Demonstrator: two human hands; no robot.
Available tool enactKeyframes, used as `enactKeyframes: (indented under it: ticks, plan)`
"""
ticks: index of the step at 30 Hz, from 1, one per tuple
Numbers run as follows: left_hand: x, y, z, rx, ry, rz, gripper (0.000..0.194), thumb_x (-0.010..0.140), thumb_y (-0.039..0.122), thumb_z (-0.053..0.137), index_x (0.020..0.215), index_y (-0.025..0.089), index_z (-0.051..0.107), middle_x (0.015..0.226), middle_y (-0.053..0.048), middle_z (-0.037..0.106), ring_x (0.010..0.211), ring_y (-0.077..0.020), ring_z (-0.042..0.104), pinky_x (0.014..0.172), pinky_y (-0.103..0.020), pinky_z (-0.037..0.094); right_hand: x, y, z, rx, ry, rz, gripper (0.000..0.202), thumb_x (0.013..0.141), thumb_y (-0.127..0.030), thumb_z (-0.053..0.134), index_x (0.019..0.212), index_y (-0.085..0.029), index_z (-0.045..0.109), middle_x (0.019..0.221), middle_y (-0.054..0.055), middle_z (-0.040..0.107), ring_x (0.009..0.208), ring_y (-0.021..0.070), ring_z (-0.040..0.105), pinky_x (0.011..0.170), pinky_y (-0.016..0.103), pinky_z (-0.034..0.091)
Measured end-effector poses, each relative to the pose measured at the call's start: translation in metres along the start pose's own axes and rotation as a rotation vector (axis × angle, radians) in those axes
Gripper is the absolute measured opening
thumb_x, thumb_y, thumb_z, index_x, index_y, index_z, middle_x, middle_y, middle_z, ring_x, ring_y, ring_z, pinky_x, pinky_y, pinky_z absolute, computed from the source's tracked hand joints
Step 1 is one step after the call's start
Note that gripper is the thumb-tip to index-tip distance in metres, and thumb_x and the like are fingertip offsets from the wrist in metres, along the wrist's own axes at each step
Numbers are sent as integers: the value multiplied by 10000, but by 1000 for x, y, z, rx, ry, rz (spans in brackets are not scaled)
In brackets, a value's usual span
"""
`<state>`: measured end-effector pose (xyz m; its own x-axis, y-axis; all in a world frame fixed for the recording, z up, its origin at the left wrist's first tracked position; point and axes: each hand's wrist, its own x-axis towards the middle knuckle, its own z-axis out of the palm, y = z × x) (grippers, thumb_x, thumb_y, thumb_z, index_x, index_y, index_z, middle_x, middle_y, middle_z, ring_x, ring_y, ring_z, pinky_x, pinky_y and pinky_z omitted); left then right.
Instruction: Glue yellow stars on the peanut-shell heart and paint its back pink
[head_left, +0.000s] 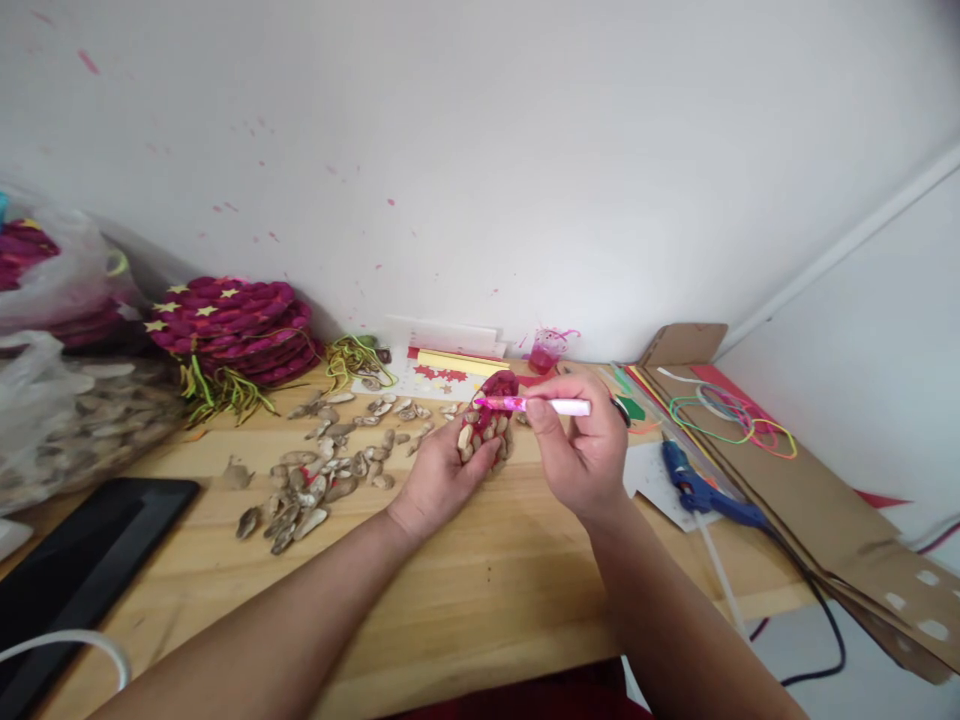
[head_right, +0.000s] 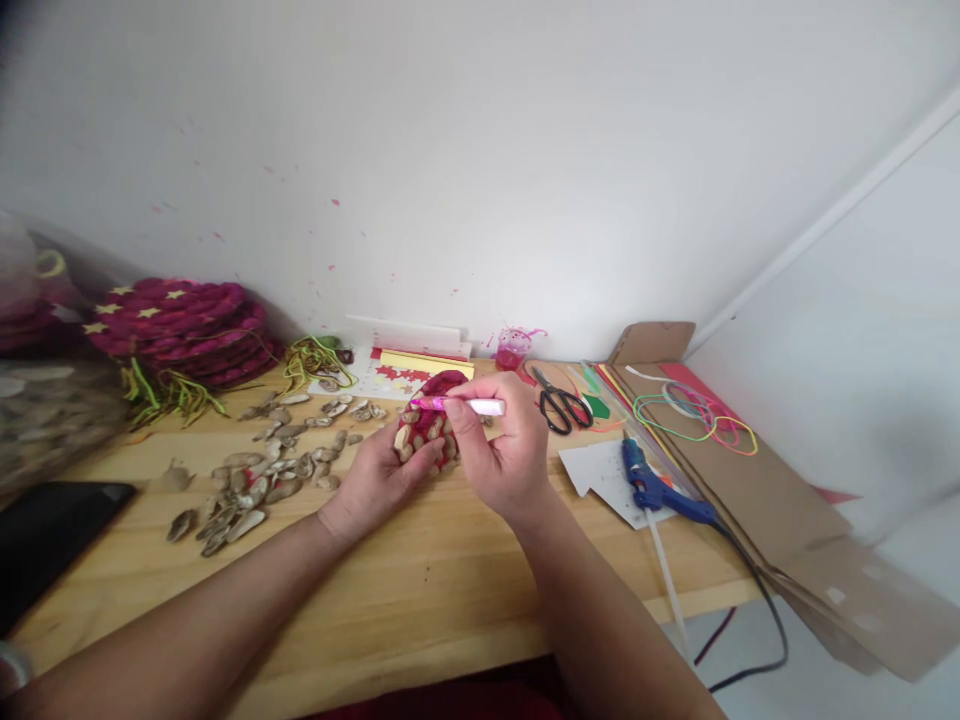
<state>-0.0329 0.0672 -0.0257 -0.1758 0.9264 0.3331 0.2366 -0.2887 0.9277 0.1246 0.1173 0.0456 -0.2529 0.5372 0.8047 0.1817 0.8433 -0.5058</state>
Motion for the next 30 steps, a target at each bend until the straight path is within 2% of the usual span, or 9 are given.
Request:
enactKeyframes:
  ticks: [4, 11, 16, 22, 26, 30]
  plan:
    - [-1, -1, 1, 64, -5, 81, 147, 943, 267, 634, 1054, 190, 690, 913, -21, 758, 800, -183, 678, 778, -282, 540, 0, 0, -2, -14, 9, 3, 48, 981, -201, 684, 1005, -242, 678, 917, 9, 729, 847, 178, 665, 803, 363, 500]
    - [-1, -2, 1, 105, -13, 113, 171, 953, 256, 622, 1089, 191, 701, 973, -33, 776, 852, -185, 704, 803, -281, 556, -1, 5, -5, 1, 76, 47, 35, 991, -217, 680, 1021, -235, 673, 926, 21, 721, 851, 182, 672, 799, 356, 517]
    - [-1, -2, 0, 115, -7, 136, 157, 954, 248, 624, 1081, 189, 695, 940, -25, 772, 826, -183, 700, 793, -283, 559, 0, 3, -7, 17, 35, 34, 40, 992, -206, 674, 1024, -231, 675, 931, 20, 718, 837, 174, 664, 777, 346, 510]
    - [0, -3, -2, 165, -1, 172, 164, 967, 245, 620, 1097, 183, 697, 949, -34, 771, 837, -186, 704, 810, -287, 561, -1, 1, -10, 16, 70, 8, 72, 988, -180, 674, 1032, -237, 675, 940, 14, 714, 843, 167, 651, 780, 344, 495]
    - [0, -2, -1, 163, 2, 198, 185, 977, 237, 619, 1133, 186, 704, 1020, -53, 786, 897, -198, 724, 874, -306, 570, 0, -3, -11, 20, 5, -14, 83, 976, -166, 678, 1018, -237, 681, 920, 12, 706, 858, 177, 648, 800, 358, 494]
    - [0, -1, -1, 168, -1, 208, 244, 984, 232, 614, 1207, 190, 703, 1106, -70, 794, 982, -211, 740, 929, -318, 573, 0, -4, -11, -13, 6, -33, 95, 966, -160, 686, 1013, -242, 682, 915, 12, 710, 866, 188, 648, 822, 377, 487]
